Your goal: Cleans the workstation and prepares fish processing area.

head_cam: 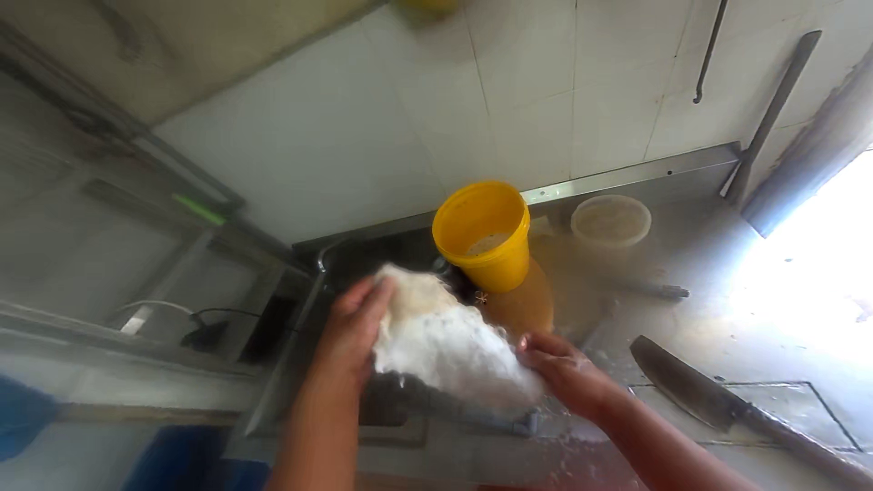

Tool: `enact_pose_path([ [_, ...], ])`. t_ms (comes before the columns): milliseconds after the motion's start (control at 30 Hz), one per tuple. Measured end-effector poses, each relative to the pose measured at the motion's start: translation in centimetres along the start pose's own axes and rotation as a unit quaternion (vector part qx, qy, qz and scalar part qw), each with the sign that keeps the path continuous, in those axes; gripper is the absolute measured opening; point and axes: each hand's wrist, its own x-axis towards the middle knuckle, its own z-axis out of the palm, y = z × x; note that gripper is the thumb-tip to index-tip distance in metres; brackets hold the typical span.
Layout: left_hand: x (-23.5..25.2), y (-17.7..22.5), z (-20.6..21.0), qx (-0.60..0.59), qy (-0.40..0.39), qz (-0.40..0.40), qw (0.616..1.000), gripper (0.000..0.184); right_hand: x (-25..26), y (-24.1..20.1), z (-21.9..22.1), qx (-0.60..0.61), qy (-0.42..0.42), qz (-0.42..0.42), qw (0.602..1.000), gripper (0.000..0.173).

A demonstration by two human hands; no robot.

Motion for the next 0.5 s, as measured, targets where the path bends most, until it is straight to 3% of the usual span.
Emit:
enact_pose_path([
  [233,-2.0,0.4,0.2,-0.175,0.016,-0.055,0.983,0.037,-0.4,-1.5,2.4,0.143,-0.013,0.063,0.988,0.036],
  [400,-3.1,1.8,0.5,-0.216,0.017,-0.049,0.975,0.038,0.5,-0.1,4.2,-0.048,-0.015,0.072,0.996,0.039],
  [500,-3.3,2.8,-0.2,-0.209,-0.006,-0.037,0.977,0.037,0.3,0.4,5.2,-0.098,-0.007,0.057,0.994,0.066],
])
